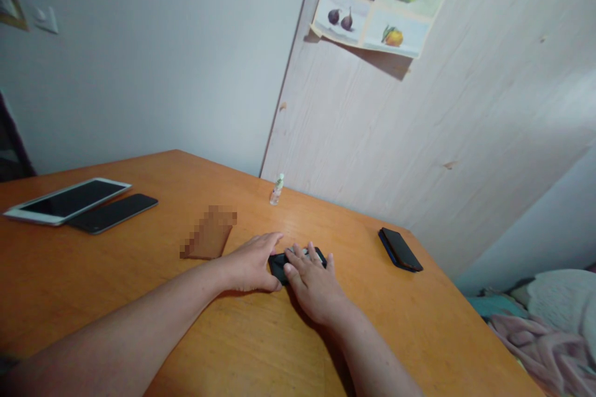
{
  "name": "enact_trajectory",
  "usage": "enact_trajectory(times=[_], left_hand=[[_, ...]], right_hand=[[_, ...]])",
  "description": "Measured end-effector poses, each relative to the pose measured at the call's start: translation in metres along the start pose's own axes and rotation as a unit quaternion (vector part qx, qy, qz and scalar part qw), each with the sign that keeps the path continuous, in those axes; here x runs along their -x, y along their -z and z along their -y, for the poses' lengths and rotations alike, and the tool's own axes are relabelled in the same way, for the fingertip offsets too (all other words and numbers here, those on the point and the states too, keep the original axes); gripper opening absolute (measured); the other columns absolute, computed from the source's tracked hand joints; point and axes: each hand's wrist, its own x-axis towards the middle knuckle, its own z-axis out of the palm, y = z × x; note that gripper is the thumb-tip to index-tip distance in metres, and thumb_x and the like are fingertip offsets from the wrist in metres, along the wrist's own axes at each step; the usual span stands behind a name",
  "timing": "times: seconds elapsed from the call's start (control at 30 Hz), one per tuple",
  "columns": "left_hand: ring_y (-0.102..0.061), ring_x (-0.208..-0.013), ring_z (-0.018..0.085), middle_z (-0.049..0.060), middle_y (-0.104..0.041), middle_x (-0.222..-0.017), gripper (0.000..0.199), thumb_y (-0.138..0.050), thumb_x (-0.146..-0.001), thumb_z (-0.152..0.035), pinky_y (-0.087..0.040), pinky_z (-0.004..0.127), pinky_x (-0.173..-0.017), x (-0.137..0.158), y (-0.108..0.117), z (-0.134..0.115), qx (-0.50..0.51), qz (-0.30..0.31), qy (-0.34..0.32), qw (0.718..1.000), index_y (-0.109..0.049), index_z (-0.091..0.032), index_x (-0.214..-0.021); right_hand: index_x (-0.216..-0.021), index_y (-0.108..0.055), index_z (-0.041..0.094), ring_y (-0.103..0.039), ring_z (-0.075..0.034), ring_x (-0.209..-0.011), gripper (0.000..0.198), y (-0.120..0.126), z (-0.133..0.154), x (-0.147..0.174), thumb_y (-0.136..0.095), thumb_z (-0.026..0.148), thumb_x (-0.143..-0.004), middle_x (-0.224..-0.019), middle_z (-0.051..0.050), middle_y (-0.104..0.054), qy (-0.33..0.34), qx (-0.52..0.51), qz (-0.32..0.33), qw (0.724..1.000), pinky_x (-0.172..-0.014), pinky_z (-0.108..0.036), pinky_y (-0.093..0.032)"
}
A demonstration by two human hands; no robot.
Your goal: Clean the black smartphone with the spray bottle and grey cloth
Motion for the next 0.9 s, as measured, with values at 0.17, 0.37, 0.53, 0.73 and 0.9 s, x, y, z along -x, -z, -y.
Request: enact_trajectory(times=[0.17,0.37,0.53,0.73,0.9], left_hand=[[-0.045,-0.134,0.036,0.018,-0.046,-0.148,0.099,-0.071,-0.060,-0.046,-0.041,0.043,-0.110,0.000,0.002,0.001,-0.018,0.007,-0.011,1.000,-0.034,-0.013,-0.146],[-0.045,-0.134,0.034,0.015,-0.046,-0.148,0.099,-0.075,-0.057,-0.045,-0.041,0.040,-0.110,0.000,0.001,0.000,-0.027,0.011,-0.003,1.000,-0.037,-0.017,-0.144],[-0.049,-0.130,0.034,0.014,-0.051,-0.142,0.088,-0.072,-0.060,-0.049,-0.043,0.041,-0.106,-0.001,-0.002,0.005,-0.024,0.006,-0.018,1.000,-0.043,-0.019,-0.137],[-0.055,-0.119,0.032,0.011,-0.058,-0.131,0.078,-0.075,-0.057,-0.046,-0.047,0.038,-0.097,-0.001,0.002,0.002,-0.041,0.007,-0.021,0.999,-0.052,-0.020,-0.127],[-0.060,-0.105,0.030,0.009,-0.062,-0.114,0.059,-0.072,-0.059,-0.047,-0.050,0.035,-0.087,-0.001,0.004,-0.001,-0.054,0.011,-0.029,0.998,-0.062,-0.021,-0.111]], right_hand=[[-0.151,-0.036,0.033,-0.007,-0.032,-0.150,0.058,0.006,0.003,0.003,-0.017,0.058,-0.101,-0.161,0.001,-0.023,0.017,0.005,0.033,0.999,-0.114,-0.068,-0.001],[-0.152,-0.034,0.024,-0.007,-0.036,-0.149,0.059,0.011,-0.011,0.003,-0.022,0.052,-0.102,-0.161,-0.004,-0.024,-0.078,0.065,0.000,0.995,-0.111,-0.073,-0.001],[-0.153,-0.028,0.034,-0.008,-0.029,-0.150,0.057,0.014,0.013,0.017,-0.021,0.056,-0.101,-0.161,0.001,-0.021,0.082,0.012,0.080,0.993,-0.116,-0.064,-0.006],[-0.152,-0.035,0.017,-0.015,-0.035,-0.148,0.058,0.024,-0.007,0.014,-0.029,0.044,-0.101,-0.159,-0.012,-0.025,-0.074,0.085,0.032,0.993,-0.113,-0.070,-0.006],[-0.153,-0.032,0.016,-0.018,-0.026,-0.149,0.062,0.026,0.019,0.030,-0.036,0.046,-0.099,-0.159,-0.012,-0.025,0.078,0.056,0.083,0.992,-0.121,-0.052,-0.009]])
